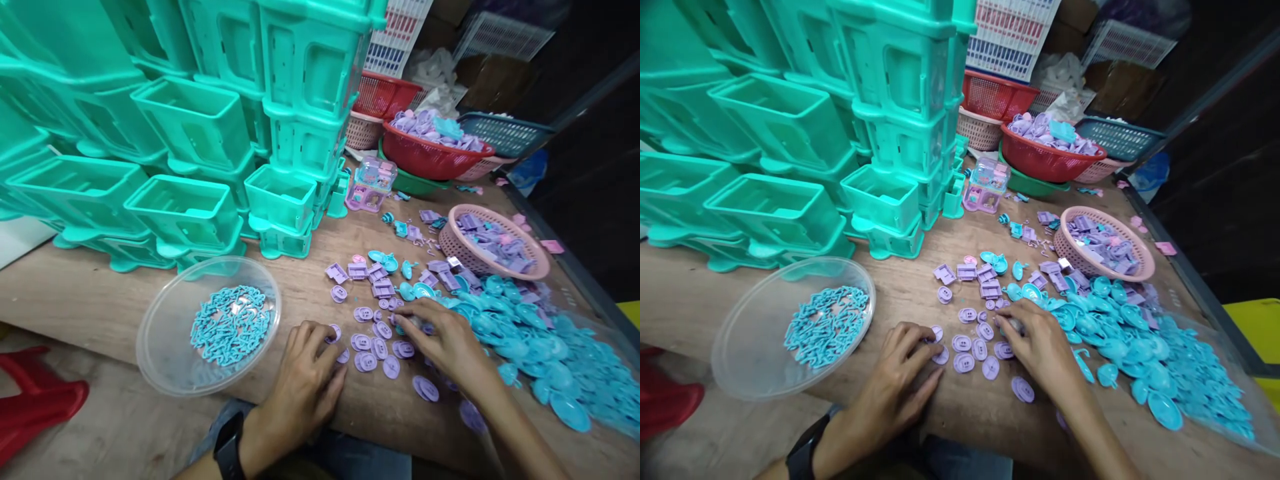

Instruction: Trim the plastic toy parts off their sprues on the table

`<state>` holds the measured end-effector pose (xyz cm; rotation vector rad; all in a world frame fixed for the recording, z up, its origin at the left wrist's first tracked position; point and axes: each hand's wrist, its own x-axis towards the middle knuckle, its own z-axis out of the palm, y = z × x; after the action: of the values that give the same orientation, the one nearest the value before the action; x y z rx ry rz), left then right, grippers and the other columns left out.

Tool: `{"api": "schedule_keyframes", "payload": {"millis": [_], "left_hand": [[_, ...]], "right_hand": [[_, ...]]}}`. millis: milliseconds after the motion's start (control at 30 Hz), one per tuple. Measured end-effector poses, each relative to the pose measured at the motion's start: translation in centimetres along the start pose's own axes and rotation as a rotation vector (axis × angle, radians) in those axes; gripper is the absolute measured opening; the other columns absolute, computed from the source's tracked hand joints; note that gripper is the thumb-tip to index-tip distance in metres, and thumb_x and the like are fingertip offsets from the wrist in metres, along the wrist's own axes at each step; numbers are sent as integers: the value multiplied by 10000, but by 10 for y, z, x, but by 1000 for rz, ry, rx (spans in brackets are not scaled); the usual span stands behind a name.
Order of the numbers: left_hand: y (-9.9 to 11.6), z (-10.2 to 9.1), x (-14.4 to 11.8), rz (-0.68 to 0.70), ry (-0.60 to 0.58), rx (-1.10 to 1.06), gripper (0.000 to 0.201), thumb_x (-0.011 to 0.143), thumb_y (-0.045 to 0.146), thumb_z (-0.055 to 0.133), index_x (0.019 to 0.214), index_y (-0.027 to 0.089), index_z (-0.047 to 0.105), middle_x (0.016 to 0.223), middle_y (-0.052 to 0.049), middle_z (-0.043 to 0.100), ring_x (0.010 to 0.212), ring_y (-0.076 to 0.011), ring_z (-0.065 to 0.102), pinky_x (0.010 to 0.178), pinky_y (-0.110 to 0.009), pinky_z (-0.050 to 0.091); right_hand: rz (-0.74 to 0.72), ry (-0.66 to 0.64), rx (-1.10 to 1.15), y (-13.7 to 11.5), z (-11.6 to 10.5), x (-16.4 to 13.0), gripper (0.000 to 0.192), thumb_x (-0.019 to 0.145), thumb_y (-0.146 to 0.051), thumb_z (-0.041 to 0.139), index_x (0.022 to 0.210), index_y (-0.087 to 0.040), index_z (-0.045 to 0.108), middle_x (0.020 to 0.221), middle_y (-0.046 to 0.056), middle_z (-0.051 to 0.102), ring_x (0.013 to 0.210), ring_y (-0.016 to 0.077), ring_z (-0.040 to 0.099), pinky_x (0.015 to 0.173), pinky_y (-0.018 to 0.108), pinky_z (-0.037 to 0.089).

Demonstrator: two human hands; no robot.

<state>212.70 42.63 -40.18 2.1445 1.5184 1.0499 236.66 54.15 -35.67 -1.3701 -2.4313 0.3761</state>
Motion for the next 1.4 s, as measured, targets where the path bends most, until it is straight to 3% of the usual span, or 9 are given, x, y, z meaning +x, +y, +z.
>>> {"api": "schedule_keyframes", "payload": {"millis": [133,300,433,567,767,933,1067,1200,1400], "left_hand": [[0,-2,-8,-51,15,-5,271,892,113,640,1152,187,614,1163,-108,624,1059,-275,541,921,-478,529],[-6,-9,-14,-98,3,-27,329,912,135,643,1230,187,579,1192,-103,605,1111,-266,532,986,-462,509],[-9,-15,-12,-160,-46,-79,375,932,196,653,1285,197,526,1240,-105,568,1155,-272,505,1007,-460,500],[-8,-17,-6,-227,-119,-120,411,912,204,675,1292,184,518,1263,-108,546,1182,-286,480,1050,-489,474],[-10,-14,1,-243,-123,-125,449,857,155,703,1277,164,544,1249,-112,550,1162,-289,479,1041,-481,474],[-4,-15,5,-197,-167,-58,297,881,178,695,1168,223,634,1264,-95,549,1165,-301,486,1010,-510,472],[0,-15,5,-170,-190,7,133,925,188,637,1053,206,667,1249,-104,557,1153,-312,495,973,-526,476],[-2,-15,2,-183,-180,-24,121,906,162,658,1026,181,665,1232,-104,566,1150,-297,494,988,-496,478],[-6,-16,-3,-171,-143,-64,137,922,183,653,1058,186,666,1199,-89,580,1121,-266,492,975,-444,471]], "right_hand": [[-60,-46,-80,-11,14,9,241,942,-325,579,1083,-251,761,1062,79,762,1005,273,705,876,417,550],[-92,-135,-115,-11,15,20,227,932,-260,566,1013,-271,778,1008,59,772,967,259,703,865,406,540],[-100,-97,-60,-7,15,17,248,939,-288,541,1054,-245,756,1014,68,780,938,254,716,844,397,553],[-102,-70,-41,-6,15,11,233,957,-358,544,923,-226,733,897,62,771,832,243,717,762,381,551],[-172,-46,-9,-3,17,11,253,985,-411,543,913,-243,718,914,47,755,863,243,707,767,385,535],[-178,5,-11,2,20,10,302,1000,-454,507,889,-244,692,896,54,743,858,243,699,791,390,523],[-20,97,3,0,5,0,311,963,-510,522,901,-252,684,799,19,749,679,207,700,646,328,522],[133,127,56,-13,-11,-17,345,910,-576,576,912,-256,705,761,-1,759,597,186,697,549,276,504],[40,-73,182,-57,2,-25,243,933,-466,595,870,-257,703,777,-12,749,633,168,695,578,246,523]]}}
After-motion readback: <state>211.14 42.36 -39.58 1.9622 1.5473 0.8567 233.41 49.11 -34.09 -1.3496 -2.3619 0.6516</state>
